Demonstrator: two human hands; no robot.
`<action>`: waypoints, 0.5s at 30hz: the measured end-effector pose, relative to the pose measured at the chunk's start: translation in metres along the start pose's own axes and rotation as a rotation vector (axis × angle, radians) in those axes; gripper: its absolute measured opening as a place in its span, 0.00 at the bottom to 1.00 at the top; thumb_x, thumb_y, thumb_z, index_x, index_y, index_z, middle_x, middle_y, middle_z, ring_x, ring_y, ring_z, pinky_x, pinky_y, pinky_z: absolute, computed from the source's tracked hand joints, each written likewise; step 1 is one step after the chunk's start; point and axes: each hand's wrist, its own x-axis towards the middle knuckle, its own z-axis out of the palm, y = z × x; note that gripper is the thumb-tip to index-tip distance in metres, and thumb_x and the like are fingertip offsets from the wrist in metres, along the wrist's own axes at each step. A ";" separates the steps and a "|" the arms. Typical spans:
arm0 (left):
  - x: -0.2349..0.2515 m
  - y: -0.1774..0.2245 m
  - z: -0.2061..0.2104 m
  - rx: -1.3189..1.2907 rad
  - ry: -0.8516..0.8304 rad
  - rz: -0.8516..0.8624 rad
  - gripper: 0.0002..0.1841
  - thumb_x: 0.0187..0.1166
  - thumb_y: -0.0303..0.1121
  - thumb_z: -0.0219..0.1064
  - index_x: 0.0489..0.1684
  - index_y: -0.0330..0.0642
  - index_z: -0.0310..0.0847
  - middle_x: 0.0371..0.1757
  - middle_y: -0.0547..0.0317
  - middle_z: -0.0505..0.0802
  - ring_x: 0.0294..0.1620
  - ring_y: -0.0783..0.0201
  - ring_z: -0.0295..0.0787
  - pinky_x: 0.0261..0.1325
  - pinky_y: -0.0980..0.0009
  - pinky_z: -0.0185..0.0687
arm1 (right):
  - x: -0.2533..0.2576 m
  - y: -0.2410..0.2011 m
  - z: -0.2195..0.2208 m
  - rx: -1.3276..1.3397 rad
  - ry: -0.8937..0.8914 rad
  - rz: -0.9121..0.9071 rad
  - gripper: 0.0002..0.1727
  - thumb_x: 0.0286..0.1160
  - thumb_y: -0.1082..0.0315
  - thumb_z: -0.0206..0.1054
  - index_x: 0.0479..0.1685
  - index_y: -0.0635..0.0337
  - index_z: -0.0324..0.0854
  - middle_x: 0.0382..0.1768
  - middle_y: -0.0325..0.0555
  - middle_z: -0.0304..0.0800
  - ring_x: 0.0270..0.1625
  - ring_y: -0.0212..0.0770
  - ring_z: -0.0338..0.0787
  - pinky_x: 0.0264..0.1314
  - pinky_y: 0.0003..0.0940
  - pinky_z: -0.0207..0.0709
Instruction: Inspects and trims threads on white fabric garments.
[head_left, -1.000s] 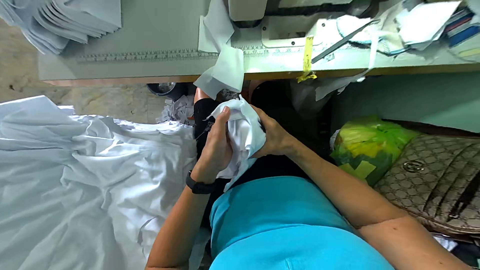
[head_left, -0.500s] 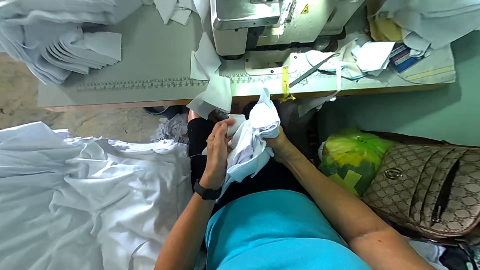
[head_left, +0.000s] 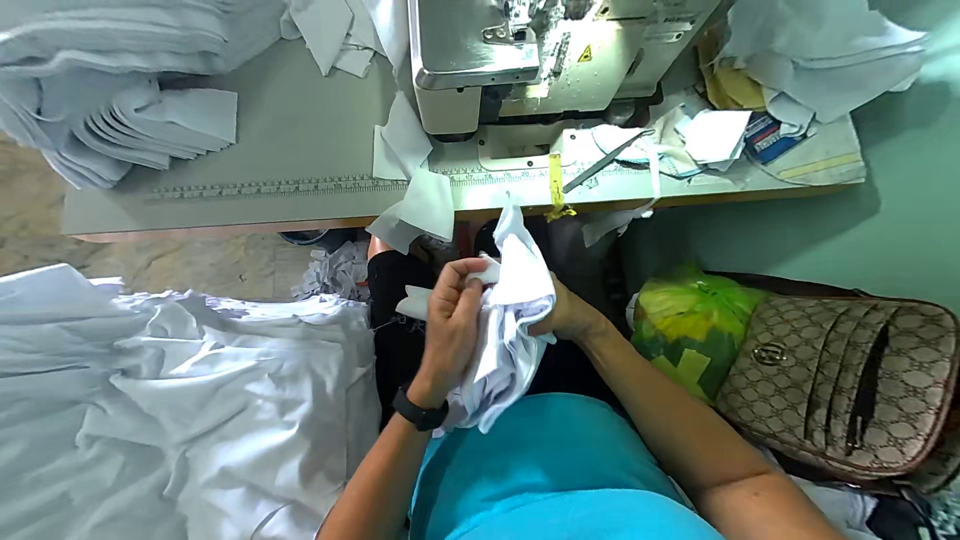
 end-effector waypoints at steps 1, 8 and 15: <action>-0.002 -0.002 0.008 0.072 -0.013 0.072 0.15 0.87 0.22 0.47 0.63 0.38 0.77 0.45 0.63 0.91 0.43 0.75 0.88 0.50 0.72 0.87 | -0.003 -0.003 -0.001 -0.021 -0.004 0.012 0.28 0.44 0.70 0.86 0.53 0.45 0.85 0.44 0.24 0.95 0.48 0.22 0.92 0.55 0.26 0.88; -0.008 -0.002 0.047 0.351 -0.025 0.416 0.14 0.84 0.20 0.55 0.63 0.22 0.79 0.68 0.36 0.86 0.72 0.56 0.84 0.75 0.65 0.80 | -0.027 0.004 -0.018 0.160 -0.020 -0.148 0.17 0.61 0.66 0.80 0.52 0.39 0.93 0.47 0.21 0.96 0.52 0.18 0.91 0.59 0.19 0.85; -0.006 0.036 -0.010 0.100 -0.098 0.053 0.18 0.93 0.33 0.45 0.72 0.40 0.74 0.62 0.59 0.92 0.41 0.72 0.92 0.42 0.73 0.89 | -0.037 -0.021 -0.016 0.152 -0.063 -0.221 0.18 0.60 0.62 0.82 0.52 0.41 0.92 0.46 0.20 0.96 0.50 0.15 0.91 0.56 0.15 0.84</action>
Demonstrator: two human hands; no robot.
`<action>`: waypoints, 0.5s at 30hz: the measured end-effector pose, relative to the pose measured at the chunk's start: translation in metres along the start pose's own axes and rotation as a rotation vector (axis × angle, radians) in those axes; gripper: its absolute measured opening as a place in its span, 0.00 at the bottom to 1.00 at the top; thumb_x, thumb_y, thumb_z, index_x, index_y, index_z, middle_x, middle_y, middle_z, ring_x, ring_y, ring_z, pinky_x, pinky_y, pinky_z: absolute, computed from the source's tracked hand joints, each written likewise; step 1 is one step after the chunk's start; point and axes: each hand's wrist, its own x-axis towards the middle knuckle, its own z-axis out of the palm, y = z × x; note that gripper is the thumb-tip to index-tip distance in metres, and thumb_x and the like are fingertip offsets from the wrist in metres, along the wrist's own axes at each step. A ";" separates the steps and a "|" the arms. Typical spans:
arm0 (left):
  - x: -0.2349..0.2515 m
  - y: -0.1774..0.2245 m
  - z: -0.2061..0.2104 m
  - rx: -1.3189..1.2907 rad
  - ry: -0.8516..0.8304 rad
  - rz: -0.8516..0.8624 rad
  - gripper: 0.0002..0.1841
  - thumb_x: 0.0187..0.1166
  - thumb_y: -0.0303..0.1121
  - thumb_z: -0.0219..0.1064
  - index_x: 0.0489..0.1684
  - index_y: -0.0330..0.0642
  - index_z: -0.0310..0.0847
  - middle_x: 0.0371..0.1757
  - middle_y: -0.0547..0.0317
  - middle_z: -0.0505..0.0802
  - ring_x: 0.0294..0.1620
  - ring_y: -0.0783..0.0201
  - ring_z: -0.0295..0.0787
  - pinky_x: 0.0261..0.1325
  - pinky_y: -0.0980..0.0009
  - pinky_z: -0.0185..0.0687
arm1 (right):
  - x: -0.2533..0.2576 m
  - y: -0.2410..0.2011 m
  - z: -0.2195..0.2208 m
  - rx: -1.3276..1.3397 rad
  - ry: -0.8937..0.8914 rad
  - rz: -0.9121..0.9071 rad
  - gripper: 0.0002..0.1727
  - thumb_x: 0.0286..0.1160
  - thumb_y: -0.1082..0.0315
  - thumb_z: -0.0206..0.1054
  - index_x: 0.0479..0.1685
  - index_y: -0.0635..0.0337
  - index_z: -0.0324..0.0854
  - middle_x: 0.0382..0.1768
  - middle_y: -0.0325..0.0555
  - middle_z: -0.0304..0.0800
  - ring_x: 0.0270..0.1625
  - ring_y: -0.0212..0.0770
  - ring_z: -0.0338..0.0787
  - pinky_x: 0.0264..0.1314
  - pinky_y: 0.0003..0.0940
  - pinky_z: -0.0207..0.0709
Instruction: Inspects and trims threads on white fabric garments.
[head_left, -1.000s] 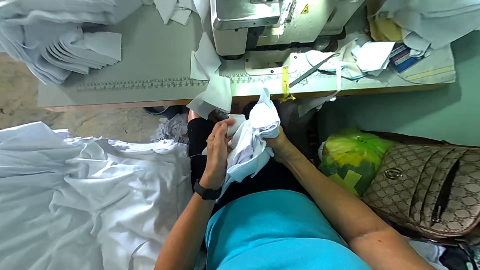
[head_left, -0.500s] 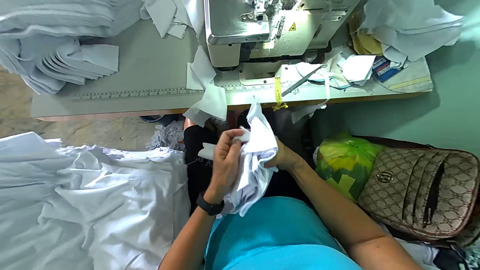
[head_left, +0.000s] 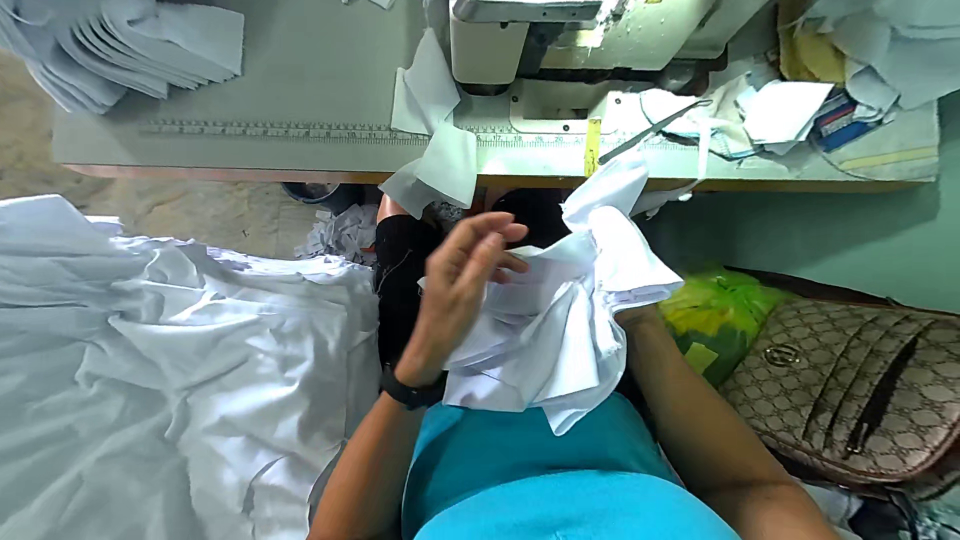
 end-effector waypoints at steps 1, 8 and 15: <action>0.000 0.000 -0.010 0.008 0.046 0.018 0.17 0.93 0.34 0.45 0.69 0.44 0.76 0.59 0.63 0.93 0.36 0.75 0.89 0.37 0.77 0.85 | 0.002 0.000 -0.004 0.000 -0.021 0.023 0.17 0.56 0.62 0.83 0.48 0.47 0.92 0.41 0.25 0.96 0.47 0.19 0.93 0.51 0.18 0.86; 0.007 -0.037 -0.030 0.177 0.181 0.070 0.23 0.85 0.45 0.63 0.73 0.42 0.76 0.72 0.59 0.85 0.72 0.68 0.80 0.73 0.65 0.77 | 0.016 -0.032 0.016 -0.035 0.132 0.052 0.11 0.48 0.66 0.82 0.30 0.53 0.89 0.28 0.27 0.92 0.33 0.17 0.89 0.41 0.12 0.82; -0.005 -0.112 0.000 0.031 -0.231 -0.352 0.32 0.94 0.52 0.37 0.77 0.32 0.69 0.63 0.59 0.90 0.63 0.75 0.86 0.68 0.72 0.83 | 0.000 -0.074 -0.014 -0.250 0.477 -0.057 0.11 0.47 0.73 0.82 0.31 0.54 0.90 0.29 0.28 0.93 0.35 0.18 0.90 0.44 0.17 0.86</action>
